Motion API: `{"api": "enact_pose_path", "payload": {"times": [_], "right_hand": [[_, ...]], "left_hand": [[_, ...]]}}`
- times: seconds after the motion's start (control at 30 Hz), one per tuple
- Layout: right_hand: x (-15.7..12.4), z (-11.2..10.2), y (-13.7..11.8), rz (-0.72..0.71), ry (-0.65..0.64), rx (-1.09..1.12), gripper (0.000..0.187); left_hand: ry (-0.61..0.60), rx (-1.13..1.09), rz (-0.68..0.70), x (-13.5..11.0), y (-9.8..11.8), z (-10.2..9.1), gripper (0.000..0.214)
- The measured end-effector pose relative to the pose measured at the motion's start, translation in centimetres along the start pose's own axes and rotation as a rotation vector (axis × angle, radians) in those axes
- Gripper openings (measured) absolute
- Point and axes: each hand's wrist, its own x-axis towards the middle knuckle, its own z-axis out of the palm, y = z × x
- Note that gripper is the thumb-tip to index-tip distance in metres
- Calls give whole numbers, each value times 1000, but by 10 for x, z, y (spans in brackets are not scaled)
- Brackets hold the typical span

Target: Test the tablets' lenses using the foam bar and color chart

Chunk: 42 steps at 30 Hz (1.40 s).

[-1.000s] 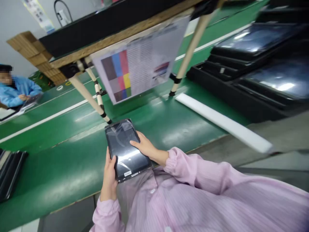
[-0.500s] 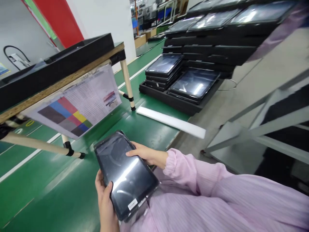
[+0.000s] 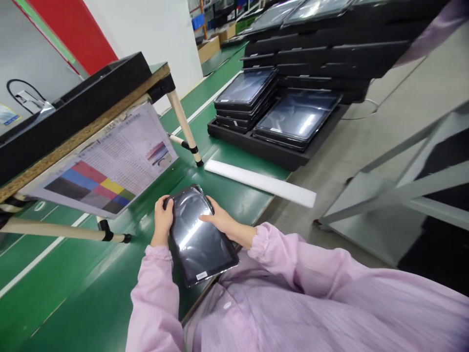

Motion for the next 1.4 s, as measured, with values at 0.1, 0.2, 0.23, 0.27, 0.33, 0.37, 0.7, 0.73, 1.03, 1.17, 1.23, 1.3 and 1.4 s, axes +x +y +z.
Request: {"api": "enact_pose_path", "payload": {"times": [0.1,0.2,0.23,0.27,0.33,0.37,0.7,0.73,1.03,1.17,1.23,1.3,1.4], "right_hand": [[14,3,-1,-66,89,-236,103],[29,6,-9,-133,90,-453,93],[35,6,-14,-162,91,-522,93],[41,5,-22,-195,96,-588,94],[55,3,-40,-276,92,-708,93],[63,2,-50,-321,58,-762,87],[104,30,-72,-344,-333,-1168,58],[103,29,-70,-339,-325,-1182,61],[101,30,-66,-326,-307,-1101,60],[89,30,-54,-401,-144,-934,46],[76,15,-41,-417,-19,-822,60],[56,-6,-20,-365,78,-706,75],[14,-33,19,-270,55,-534,89]], "left_hand": [[-32,56,22,5,0,3,25],[-49,101,67,-8,3,-6,36],[-50,109,85,-21,4,-12,47],[-64,118,105,-39,6,-18,62],[-140,148,152,-85,8,-30,92],[-244,204,199,-112,8,-33,103],[-216,531,324,-212,-18,-7,77],[-217,532,332,-209,-19,-9,78],[-106,564,424,-215,-20,2,77],[5,478,513,-223,-29,9,78],[35,314,386,-221,-36,7,86],[72,110,104,-214,-41,5,93],[45,-142,-278,-197,-38,5,90]]}}
